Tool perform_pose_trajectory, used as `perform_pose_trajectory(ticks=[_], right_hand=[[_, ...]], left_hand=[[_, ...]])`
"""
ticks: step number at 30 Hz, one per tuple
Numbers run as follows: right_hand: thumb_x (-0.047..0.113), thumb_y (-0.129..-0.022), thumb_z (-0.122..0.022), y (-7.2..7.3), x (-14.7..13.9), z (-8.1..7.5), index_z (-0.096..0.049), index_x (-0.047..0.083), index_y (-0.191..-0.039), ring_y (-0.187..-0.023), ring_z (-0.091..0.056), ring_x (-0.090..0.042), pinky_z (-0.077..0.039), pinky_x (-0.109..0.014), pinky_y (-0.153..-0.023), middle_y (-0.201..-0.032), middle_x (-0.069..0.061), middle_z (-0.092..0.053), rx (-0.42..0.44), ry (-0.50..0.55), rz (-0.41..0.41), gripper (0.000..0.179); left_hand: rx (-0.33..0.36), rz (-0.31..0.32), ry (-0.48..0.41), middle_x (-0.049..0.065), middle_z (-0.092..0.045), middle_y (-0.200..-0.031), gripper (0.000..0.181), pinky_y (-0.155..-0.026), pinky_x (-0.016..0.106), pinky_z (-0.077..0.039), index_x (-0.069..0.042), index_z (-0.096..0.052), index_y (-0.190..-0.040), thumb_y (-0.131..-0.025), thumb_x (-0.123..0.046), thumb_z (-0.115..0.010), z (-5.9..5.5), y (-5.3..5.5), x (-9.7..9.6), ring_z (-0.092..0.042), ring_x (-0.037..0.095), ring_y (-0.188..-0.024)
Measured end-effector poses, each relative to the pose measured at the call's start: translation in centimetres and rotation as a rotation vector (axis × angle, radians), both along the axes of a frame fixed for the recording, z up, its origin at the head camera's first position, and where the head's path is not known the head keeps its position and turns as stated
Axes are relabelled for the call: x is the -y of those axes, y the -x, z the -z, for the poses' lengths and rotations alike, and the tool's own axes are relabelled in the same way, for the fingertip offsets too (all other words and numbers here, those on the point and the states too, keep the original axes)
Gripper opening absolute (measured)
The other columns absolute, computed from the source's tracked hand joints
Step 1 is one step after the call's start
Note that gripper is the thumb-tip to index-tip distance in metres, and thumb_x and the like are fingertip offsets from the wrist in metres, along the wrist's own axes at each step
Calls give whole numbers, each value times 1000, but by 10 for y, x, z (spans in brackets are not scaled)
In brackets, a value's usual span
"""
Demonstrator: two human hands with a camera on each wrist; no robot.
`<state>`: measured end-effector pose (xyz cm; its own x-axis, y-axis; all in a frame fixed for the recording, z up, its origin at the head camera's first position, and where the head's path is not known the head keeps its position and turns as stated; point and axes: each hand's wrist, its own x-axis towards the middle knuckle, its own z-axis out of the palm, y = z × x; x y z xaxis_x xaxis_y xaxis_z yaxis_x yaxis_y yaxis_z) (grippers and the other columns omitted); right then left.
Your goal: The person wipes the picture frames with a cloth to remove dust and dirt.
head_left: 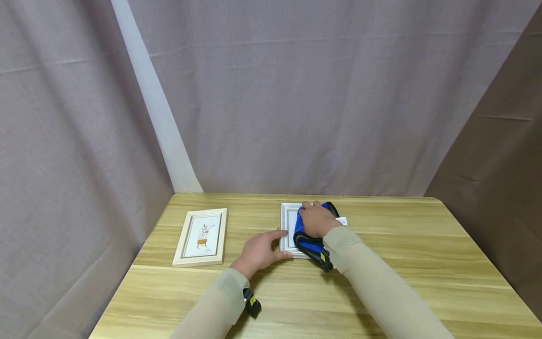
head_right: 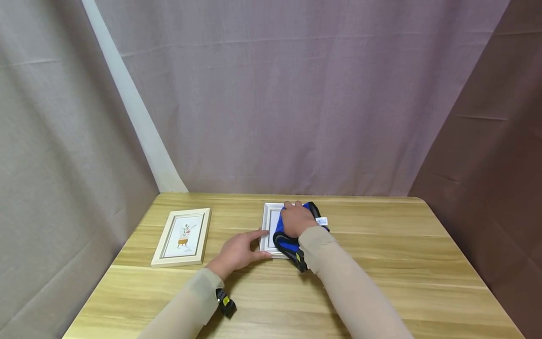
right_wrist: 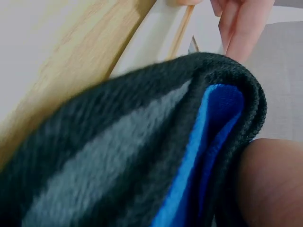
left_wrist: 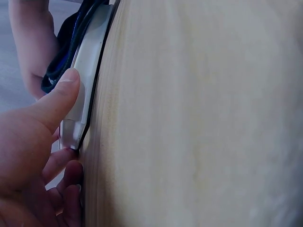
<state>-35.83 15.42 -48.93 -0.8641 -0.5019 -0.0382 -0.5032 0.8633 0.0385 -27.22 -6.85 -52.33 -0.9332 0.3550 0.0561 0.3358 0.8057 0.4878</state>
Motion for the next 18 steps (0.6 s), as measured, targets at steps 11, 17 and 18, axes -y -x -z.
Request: perform_pose_trajectory(ticks=[11,17,18], right_hand=[[16,-106,-64,-5,15,-4,-68,0,-146,-130,-57,-47,-49,-56,-114,-154,-22,-57,27,-4,-38,43],[20,-106,-67,-3,22,-4,-69,2,-145,-127,-58,-45,-50,-54,-112,-151,-20,-59,23,1,-44,43],[21,-106,-67,-3,23,-4,-69,2,-145,-127,-58,-45,-50,-54,-112,-151,-20,-59,24,3,-41,43]], left_hand=[[13,-16,6,-1,-62,-158,77,-116,52,-50,-32,-63,-157,-91,-66,-82,-2,-5,-3,-60,30,-143],[7,-26,14,-2,-62,-158,79,-115,52,-51,-32,-62,-158,-91,-68,-82,-2,-5,-3,-60,30,-143],[6,-26,14,-2,-62,-158,79,-115,52,-51,-32,-62,-158,-91,-67,-82,-2,-5,-3,-60,30,-143]])
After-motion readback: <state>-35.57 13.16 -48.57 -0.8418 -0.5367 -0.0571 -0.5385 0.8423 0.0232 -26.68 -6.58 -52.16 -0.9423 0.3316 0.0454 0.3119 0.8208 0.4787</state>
